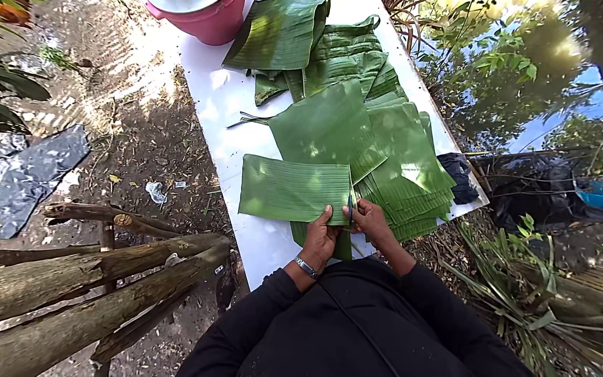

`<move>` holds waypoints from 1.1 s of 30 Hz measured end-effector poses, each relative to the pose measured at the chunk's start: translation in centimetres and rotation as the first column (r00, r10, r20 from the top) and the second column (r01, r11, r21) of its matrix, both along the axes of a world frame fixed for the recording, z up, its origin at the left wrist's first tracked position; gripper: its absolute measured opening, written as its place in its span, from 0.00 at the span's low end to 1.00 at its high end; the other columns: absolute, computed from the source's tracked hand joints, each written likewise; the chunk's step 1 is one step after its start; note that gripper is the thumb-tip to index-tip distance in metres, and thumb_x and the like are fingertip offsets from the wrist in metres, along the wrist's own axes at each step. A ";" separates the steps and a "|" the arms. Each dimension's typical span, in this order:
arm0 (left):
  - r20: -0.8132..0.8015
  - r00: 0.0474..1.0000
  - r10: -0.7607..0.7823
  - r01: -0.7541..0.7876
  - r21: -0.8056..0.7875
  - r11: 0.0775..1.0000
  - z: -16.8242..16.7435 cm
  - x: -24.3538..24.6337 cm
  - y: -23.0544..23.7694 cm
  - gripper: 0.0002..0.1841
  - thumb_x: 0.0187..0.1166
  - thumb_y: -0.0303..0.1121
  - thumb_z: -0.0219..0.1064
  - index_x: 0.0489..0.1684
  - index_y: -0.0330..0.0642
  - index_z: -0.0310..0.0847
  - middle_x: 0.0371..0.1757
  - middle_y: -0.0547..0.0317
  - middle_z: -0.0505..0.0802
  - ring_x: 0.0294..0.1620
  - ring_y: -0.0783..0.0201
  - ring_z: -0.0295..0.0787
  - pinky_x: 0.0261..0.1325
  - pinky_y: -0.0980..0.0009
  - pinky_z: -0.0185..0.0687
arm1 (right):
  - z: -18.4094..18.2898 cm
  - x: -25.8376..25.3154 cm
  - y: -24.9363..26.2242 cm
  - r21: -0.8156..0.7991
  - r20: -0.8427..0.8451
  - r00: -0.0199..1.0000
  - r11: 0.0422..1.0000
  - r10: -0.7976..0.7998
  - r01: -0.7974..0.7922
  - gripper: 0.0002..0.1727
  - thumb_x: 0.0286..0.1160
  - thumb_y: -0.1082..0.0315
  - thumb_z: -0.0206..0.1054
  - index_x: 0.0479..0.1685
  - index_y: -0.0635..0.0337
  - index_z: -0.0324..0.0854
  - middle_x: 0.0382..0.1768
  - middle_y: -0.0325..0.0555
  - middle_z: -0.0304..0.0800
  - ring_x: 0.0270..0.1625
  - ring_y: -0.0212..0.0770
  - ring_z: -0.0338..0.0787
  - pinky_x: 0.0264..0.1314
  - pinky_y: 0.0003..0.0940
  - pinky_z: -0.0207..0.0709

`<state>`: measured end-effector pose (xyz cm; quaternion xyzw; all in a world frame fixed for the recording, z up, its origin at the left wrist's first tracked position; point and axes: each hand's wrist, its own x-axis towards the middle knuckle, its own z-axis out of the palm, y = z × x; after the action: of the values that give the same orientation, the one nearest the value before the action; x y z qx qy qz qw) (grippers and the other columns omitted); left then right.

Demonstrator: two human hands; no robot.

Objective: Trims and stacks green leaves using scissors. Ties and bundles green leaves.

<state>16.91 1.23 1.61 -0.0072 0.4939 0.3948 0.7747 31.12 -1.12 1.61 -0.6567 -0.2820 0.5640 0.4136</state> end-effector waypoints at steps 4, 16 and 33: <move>0.020 0.999 -0.031 0.031 -0.002 1.000 0.3 -0.8 -0.3 0.17 0.90 0.31 0.59 0.72 0.33 0.70 0.57 0.38 0.90 0.54 0.49 0.93 0.60 0.54 0.89 | 0.0 0.3 0.4 -0.020 0.005 1.000 1.000 -0.004 0.004 0.13 0.80 0.62 0.71 0.45 0.66 0.82 0.29 0.44 0.88 0.22 0.34 0.84 0.24 0.30 0.81; 0.011 0.999 -0.032 0.032 -0.038 0.999 0.4 -1.1 -0.5 0.17 0.90 0.32 0.59 0.70 0.32 0.71 0.56 0.38 0.91 0.53 0.49 0.93 0.60 0.55 0.90 | -1.1 -0.3 0.5 0.061 0.058 0.998 0.998 0.002 -0.006 0.13 0.76 0.63 0.74 0.45 0.65 0.83 0.29 0.45 0.91 0.25 0.34 0.87 0.27 0.30 0.81; 0.009 1.000 -0.009 0.010 -0.046 0.999 0.6 -2.0 -1.1 0.17 0.89 0.31 0.59 0.71 0.32 0.71 0.56 0.37 0.91 0.53 0.48 0.93 0.60 0.54 0.90 | -2.0 -0.2 1.7 0.091 0.089 0.996 0.996 0.007 -0.015 0.12 0.71 0.64 0.78 0.38 0.62 0.82 0.22 0.41 0.86 0.19 0.32 0.81 0.24 0.30 0.77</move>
<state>14.86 0.10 2.17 -0.0245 0.4997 0.3796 0.7783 30.96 0.56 -0.39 -0.6599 -0.3293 0.5230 0.4274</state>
